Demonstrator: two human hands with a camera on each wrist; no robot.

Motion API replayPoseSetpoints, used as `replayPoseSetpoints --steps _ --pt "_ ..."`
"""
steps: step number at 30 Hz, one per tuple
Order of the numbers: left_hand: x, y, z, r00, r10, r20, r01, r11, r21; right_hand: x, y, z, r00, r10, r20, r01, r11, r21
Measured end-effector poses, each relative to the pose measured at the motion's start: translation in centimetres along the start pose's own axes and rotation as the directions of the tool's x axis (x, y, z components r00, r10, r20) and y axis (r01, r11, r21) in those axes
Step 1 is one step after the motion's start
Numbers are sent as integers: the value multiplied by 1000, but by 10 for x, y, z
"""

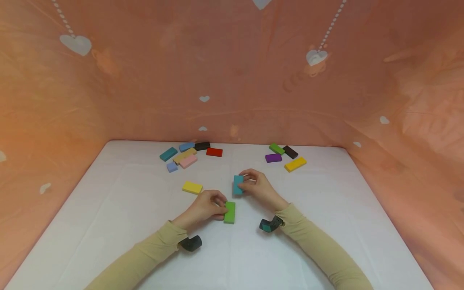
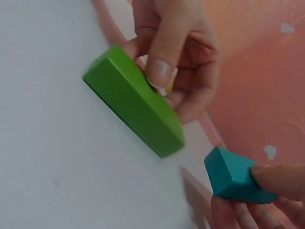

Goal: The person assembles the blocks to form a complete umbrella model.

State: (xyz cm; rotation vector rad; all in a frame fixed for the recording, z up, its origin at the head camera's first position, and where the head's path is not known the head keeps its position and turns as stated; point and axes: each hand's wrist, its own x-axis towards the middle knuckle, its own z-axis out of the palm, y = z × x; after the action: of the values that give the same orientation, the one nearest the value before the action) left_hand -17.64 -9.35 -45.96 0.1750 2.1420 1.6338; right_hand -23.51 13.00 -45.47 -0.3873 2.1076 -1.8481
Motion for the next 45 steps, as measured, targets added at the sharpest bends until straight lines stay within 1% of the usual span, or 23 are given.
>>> replayPoseSetpoints --steps 9,17,19,23,26,27,35,40,45 --pt "-1 -1 4 1000 6 -14 -6 1000 -13 -1 1 12 1000 14 25 -13 999 -44" --pt "-2 0 5 1000 27 -12 -27 999 -21 -1 5 14 999 34 42 -32 998 -46" --pt "-3 1 5 1000 25 -16 -25 999 -23 -3 1 15 998 40 45 -38 998 -51" --pt "-3 2 6 999 9 -33 -10 1000 -24 -13 -16 19 997 40 58 -37 997 -61" --pt "-3 2 6 999 8 -46 -9 1000 -21 -20 -26 22 998 22 63 -18 997 -69" --pt "-3 2 6 999 7 -49 -7 1000 -20 -20 -27 22 998 19 64 -14 997 -75" --pt "-3 3 6 998 -8 -55 7 1000 -19 -8 -1 20 998 -10 54 15 994 -107" --pt "-3 4 7 998 -14 -57 13 1000 -15 -9 1 20 999 -17 38 22 991 -134" --pt "-4 4 8 998 -12 -54 12 1000 -13 -12 0 20 999 -40 26 44 980 -195"
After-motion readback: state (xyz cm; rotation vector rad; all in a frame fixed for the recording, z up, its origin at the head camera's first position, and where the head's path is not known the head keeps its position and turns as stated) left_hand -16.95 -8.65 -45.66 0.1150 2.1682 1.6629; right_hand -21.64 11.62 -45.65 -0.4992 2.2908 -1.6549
